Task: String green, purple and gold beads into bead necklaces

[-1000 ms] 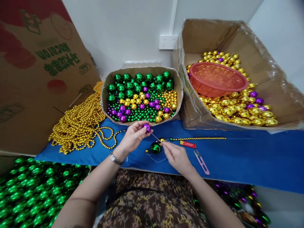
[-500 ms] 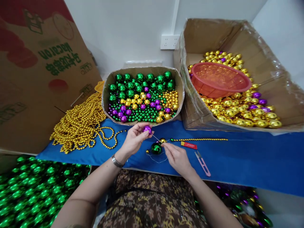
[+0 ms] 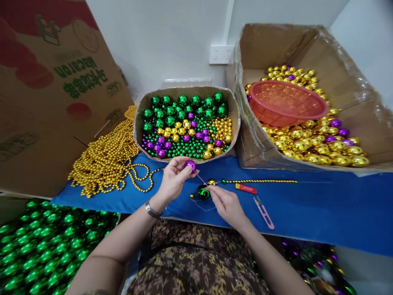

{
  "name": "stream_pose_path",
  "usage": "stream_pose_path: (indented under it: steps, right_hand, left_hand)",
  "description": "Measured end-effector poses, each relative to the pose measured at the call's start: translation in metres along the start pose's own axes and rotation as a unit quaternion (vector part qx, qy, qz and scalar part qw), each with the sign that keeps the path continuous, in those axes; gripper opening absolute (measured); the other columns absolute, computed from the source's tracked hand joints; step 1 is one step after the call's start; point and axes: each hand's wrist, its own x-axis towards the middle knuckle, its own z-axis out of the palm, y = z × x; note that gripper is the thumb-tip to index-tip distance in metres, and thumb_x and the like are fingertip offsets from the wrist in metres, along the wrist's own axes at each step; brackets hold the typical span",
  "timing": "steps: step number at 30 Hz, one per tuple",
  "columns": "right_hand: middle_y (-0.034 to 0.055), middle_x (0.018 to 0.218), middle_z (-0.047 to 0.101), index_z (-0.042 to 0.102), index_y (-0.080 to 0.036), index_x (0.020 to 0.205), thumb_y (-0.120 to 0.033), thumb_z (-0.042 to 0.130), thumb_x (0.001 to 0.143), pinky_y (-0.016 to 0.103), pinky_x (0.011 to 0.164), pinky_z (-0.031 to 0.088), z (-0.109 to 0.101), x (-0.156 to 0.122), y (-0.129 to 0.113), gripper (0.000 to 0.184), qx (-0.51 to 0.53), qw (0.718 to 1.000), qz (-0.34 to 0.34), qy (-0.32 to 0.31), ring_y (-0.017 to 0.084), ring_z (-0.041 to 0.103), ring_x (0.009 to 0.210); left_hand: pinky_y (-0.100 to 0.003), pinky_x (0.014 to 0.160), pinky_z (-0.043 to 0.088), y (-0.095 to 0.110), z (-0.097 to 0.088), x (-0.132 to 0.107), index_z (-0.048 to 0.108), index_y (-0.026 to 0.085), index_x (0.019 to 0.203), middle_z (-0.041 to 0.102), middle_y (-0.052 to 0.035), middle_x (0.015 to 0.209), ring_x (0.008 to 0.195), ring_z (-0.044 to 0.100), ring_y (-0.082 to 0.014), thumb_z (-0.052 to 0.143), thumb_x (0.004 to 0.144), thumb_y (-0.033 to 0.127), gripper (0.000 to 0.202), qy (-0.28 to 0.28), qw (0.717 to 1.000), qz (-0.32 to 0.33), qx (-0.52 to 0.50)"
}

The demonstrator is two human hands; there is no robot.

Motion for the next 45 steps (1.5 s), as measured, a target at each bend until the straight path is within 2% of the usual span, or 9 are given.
stream_pose_path:
  steps: [9, 18, 24, 26, 30, 33, 38, 43, 45]
  right_hand:
    - [0.0077, 0.102, 0.074, 0.064, -0.018, 0.115, -0.017, 0.044, 0.095, 0.031, 0.085, 0.058, 0.004, -0.003, 0.003, 0.027, -0.038, 0.999, -0.007, 0.035, 0.018, 0.071, 0.092]
    - [0.0066, 0.102, 0.074, 0.063, -0.019, 0.115, -0.019, 0.044, 0.096, 0.030, 0.083, 0.058, 0.002, -0.003, 0.006, 0.027, -0.019, 0.999, -0.002, 0.030, 0.018, 0.071, 0.091]
    - [0.0071, 0.096, 0.074, 0.063, -0.018, 0.109, -0.020, 0.044, 0.096, 0.028, 0.080, 0.057, -0.007, -0.003, 0.008, 0.023, -0.041, 0.997, 0.017, 0.056, 0.018, 0.072, 0.086]
    - [0.0078, 0.092, 0.074, 0.063, -0.017, 0.106, -0.021, 0.044, 0.097, 0.028, 0.076, 0.057, -0.011, -0.002, 0.009, 0.022, -0.063, 0.995, 0.025, 0.067, 0.018, 0.072, 0.081]
    - [0.0078, 0.087, 0.073, 0.063, -0.016, 0.102, -0.022, 0.043, 0.097, 0.027, 0.070, 0.055, -0.012, 0.000, 0.011, 0.021, -0.088, 0.993, 0.031, 0.068, 0.018, 0.071, 0.075]
    - [0.0077, 0.088, 0.073, 0.062, -0.016, 0.103, -0.023, 0.042, 0.098, 0.027, 0.071, 0.055, -0.010, 0.001, 0.010, 0.022, -0.092, 0.993, 0.026, 0.065, 0.018, 0.071, 0.077]
    - [0.0080, 0.090, 0.073, 0.063, -0.017, 0.103, -0.023, 0.040, 0.098, 0.027, 0.072, 0.055, -0.009, 0.001, 0.009, 0.024, -0.085, 0.994, 0.026, 0.057, 0.018, 0.071, 0.079]
    - [0.0084, 0.090, 0.074, 0.064, -0.018, 0.104, -0.023, 0.041, 0.098, 0.028, 0.071, 0.056, -0.010, 0.000, 0.007, 0.025, -0.083, 0.995, 0.031, 0.047, 0.019, 0.071, 0.079]
    - [0.0083, 0.091, 0.074, 0.064, -0.018, 0.106, -0.023, 0.041, 0.097, 0.028, 0.072, 0.056, -0.008, -0.001, 0.006, 0.026, -0.083, 0.995, 0.030, 0.044, 0.019, 0.071, 0.079]
  left_hand:
    - [-0.024, 0.057, 0.059, -0.010, 0.009, -0.001, 0.052, 0.018, 0.093, 0.073, -0.0071, 0.101, 0.069, 0.072, -0.0157, 0.077, 0.074, 0.028, 0.033, 0.043, 0.997, 0.061, 0.001]
    - [-0.032, 0.073, 0.060, -0.012, 0.007, -0.011, 0.052, 0.019, 0.112, 0.069, -0.0131, 0.115, 0.088, 0.071, -0.0213, 0.077, 0.074, 0.025, 0.047, -0.055, 0.998, 0.002, 0.023]
    - [-0.029, 0.070, 0.058, 0.011, -0.014, 0.020, 0.056, 0.018, 0.117, 0.062, -0.0135, 0.124, 0.096, 0.067, -0.0202, 0.057, 0.089, 0.037, 0.034, -0.055, 0.973, 0.084, 0.208]
    - [-0.029, 0.073, 0.055, 0.024, -0.025, 0.047, 0.061, 0.016, 0.108, 0.069, -0.0109, 0.104, 0.090, 0.067, -0.0193, 0.053, 0.090, 0.034, 0.027, -0.021, 0.907, 0.138, 0.397]
    - [-0.035, 0.081, 0.051, 0.033, -0.034, 0.095, 0.068, 0.015, 0.096, 0.071, -0.0107, 0.092, 0.089, 0.067, -0.0243, 0.055, 0.086, 0.021, 0.017, -0.131, 0.647, 0.081, 0.746]
    - [-0.039, 0.083, 0.051, 0.022, -0.028, 0.113, 0.069, 0.013, 0.091, 0.070, -0.0160, 0.095, 0.097, 0.066, -0.0312, 0.061, 0.078, 0.014, 0.015, -0.169, 0.569, 0.042, 0.804]
    - [-0.043, 0.086, 0.051, 0.013, -0.021, 0.114, 0.069, 0.011, 0.097, 0.070, -0.0180, 0.097, 0.099, 0.066, -0.0309, 0.053, 0.079, 0.007, 0.024, -0.141, 0.596, 0.054, 0.789]
    - [-0.034, 0.078, 0.057, 0.020, -0.022, 0.089, 0.069, 0.012, 0.099, 0.072, -0.0101, 0.090, 0.081, 0.070, -0.0200, 0.064, 0.080, 0.023, 0.022, -0.063, 0.940, 0.008, 0.335]
    - [-0.031, 0.075, 0.058, 0.022, -0.019, 0.074, 0.070, 0.013, 0.094, 0.072, -0.0084, 0.087, 0.077, 0.070, -0.0170, 0.072, 0.075, 0.027, 0.024, -0.049, 0.991, -0.045, 0.116]
